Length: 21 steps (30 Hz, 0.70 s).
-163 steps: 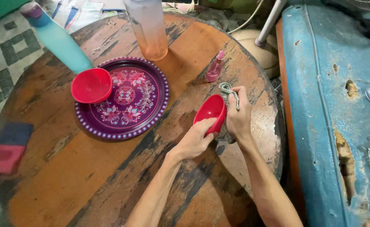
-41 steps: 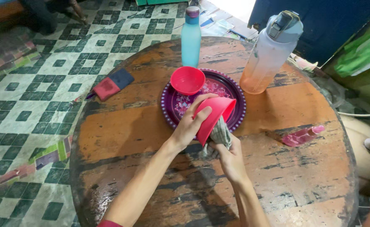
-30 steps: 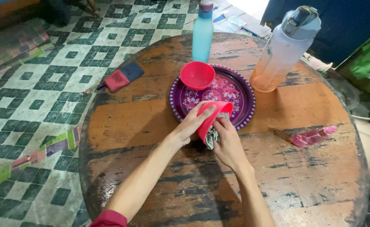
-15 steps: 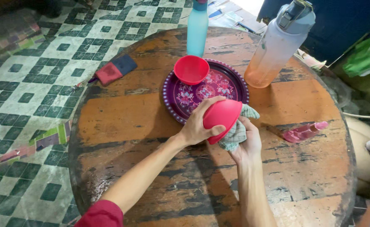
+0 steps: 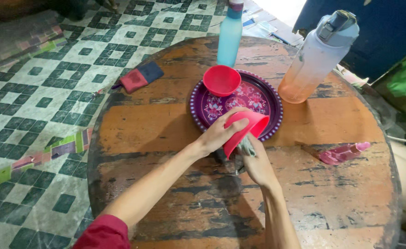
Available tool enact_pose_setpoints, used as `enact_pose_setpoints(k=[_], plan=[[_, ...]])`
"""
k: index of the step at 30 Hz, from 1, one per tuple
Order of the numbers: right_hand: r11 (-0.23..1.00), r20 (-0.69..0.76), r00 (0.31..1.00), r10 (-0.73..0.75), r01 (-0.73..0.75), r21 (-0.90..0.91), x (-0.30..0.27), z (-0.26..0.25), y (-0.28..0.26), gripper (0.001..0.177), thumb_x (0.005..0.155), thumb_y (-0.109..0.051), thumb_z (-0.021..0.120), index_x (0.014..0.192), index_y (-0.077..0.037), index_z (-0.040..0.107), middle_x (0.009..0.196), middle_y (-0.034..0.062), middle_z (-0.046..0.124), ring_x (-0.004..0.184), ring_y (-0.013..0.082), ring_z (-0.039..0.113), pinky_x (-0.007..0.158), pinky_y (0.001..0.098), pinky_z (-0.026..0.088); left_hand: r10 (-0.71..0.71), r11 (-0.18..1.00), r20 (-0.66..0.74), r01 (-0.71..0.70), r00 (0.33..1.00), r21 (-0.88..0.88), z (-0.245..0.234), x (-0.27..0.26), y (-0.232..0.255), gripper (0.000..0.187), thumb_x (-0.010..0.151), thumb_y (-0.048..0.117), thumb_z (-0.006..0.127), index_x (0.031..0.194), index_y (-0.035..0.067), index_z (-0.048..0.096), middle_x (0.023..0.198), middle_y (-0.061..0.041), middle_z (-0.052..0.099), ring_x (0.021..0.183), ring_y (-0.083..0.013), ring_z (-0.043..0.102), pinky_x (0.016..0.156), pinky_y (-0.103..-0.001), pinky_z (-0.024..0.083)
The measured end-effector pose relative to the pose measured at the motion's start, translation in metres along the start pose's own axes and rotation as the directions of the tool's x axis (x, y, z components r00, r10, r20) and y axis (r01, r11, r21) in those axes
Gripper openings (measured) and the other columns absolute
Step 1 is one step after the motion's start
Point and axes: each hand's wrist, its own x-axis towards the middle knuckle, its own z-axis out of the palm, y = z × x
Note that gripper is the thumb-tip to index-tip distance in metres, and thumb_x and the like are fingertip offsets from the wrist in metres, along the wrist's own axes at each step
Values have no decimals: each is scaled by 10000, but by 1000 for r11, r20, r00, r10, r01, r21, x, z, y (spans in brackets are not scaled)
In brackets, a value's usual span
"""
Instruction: The person wipes two red bowls and a metal spoon with a cloth on a round wooden table, then places the bowls on a purple tray and the spoon beside it. The person also moves two water bottles and a small pink bottle on the table.
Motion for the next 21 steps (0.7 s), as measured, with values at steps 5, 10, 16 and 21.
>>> enact_pose_setpoints(k=[5,10,16,21], plan=[[679,96,958,-270,260,-686,7,15,-23,661,617,52,627,1275,-8,605,1227,235,637,1148,430,585,987,442,458,-299,950,17,299,954,-93,-20,7,-7,599,969,539,552,1394,117,573,1283,-38,651,1177,-107,611,980,-293,503],[753,5,980,-201,158,-639,12,10,-5,460,774,37,595,1230,-19,637,1139,223,672,1076,381,643,932,420,509,-310,950,-22,309,951,-37,-20,16,-24,599,971,532,577,1363,78,589,1233,-63,662,1122,-128,619,948,-295,512],[909,-88,930,356,-322,265,14,-15,20,368,1008,5,464,1326,-13,648,1033,157,669,851,242,586,717,402,472,-6,998,-126,13,992,54,-2,24,-26,657,962,549,617,1371,37,582,1233,-86,673,1169,-151,625,1021,-307,495],[541,-76,889,451,-205,816,10,-28,-1,325,1019,-158,492,1287,-15,606,1155,102,711,1014,211,704,892,366,572,319,913,-95,-278,943,300,12,8,-18,739,966,582,598,1458,40,497,1354,-130,625,1283,-205,603,1099,-351,475]])
